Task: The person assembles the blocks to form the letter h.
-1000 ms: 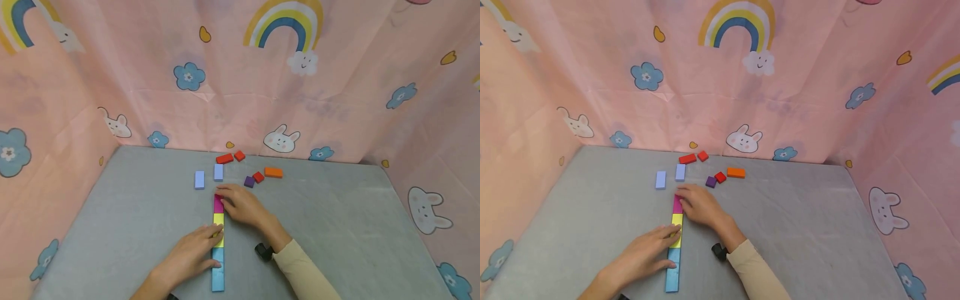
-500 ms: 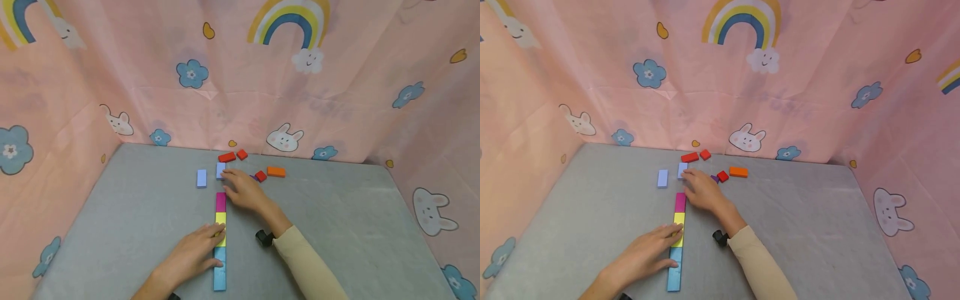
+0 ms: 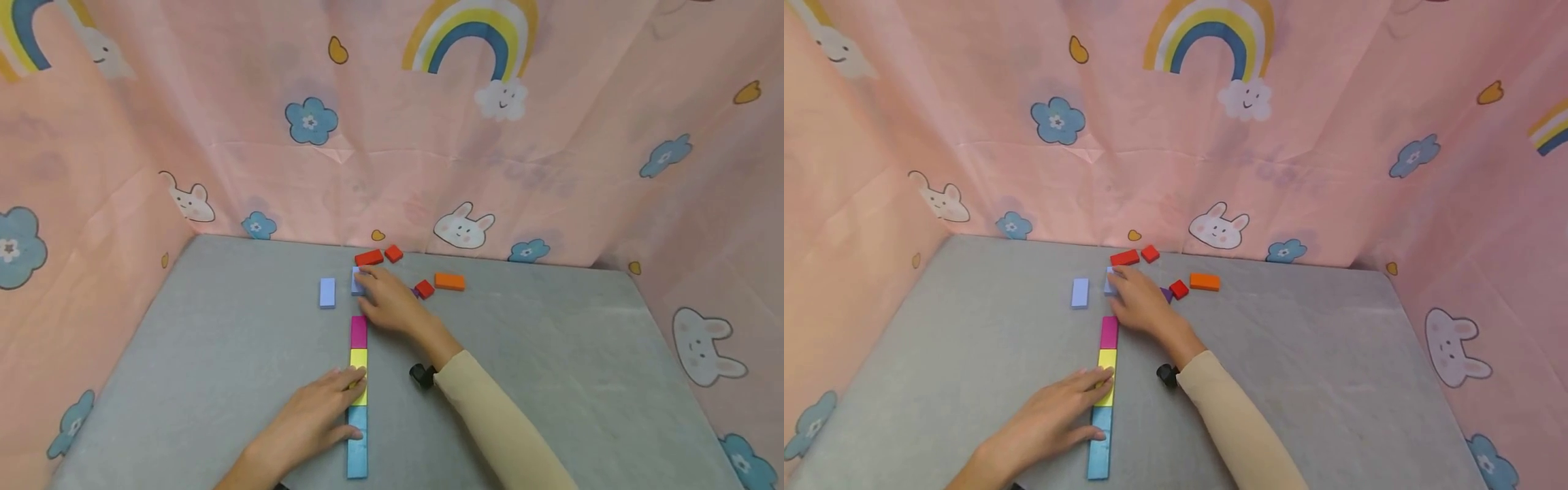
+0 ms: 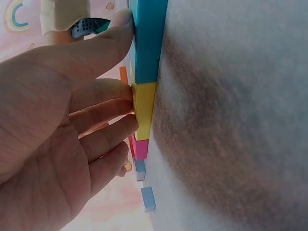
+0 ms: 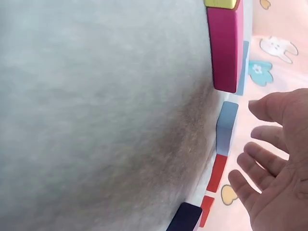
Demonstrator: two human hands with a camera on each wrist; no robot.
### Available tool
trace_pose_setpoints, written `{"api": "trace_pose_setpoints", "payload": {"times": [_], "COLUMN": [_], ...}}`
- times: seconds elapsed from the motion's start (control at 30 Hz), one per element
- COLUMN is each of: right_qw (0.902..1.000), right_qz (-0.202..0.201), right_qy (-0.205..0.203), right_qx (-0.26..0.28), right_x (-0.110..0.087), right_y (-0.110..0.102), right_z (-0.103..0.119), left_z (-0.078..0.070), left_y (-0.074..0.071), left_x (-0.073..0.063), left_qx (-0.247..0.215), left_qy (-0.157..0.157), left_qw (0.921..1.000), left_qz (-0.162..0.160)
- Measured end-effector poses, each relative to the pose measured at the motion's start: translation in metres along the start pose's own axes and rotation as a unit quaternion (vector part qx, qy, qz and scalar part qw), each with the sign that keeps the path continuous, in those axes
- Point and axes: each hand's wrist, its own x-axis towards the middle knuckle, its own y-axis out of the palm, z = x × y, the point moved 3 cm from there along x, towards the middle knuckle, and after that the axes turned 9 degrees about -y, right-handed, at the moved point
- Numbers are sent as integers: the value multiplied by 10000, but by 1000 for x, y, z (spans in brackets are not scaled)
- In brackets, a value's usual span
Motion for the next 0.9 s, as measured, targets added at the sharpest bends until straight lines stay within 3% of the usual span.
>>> {"api": "trace_pose_setpoints", "payload": {"times": [0.17,0.43,0.9], "right_qw": [9999,9974,9970], "right_qz": [78,552,674], "right_qy": [30,-55,101], "right_qx": [-97,-469,-370], "right_x": [11,18,18], "right_y": [4,10,1], "right_z": [-1,-3,-3], "left_z": [1,1,1], "left_y": [0,-1,-1], "left_x": [-1,-1,-2], "left_qx": [4,46,50], "left_qy": [31,127,131], "left_qw": [10000,9998,9998], "left_qz": [-12,-115,-168]}}
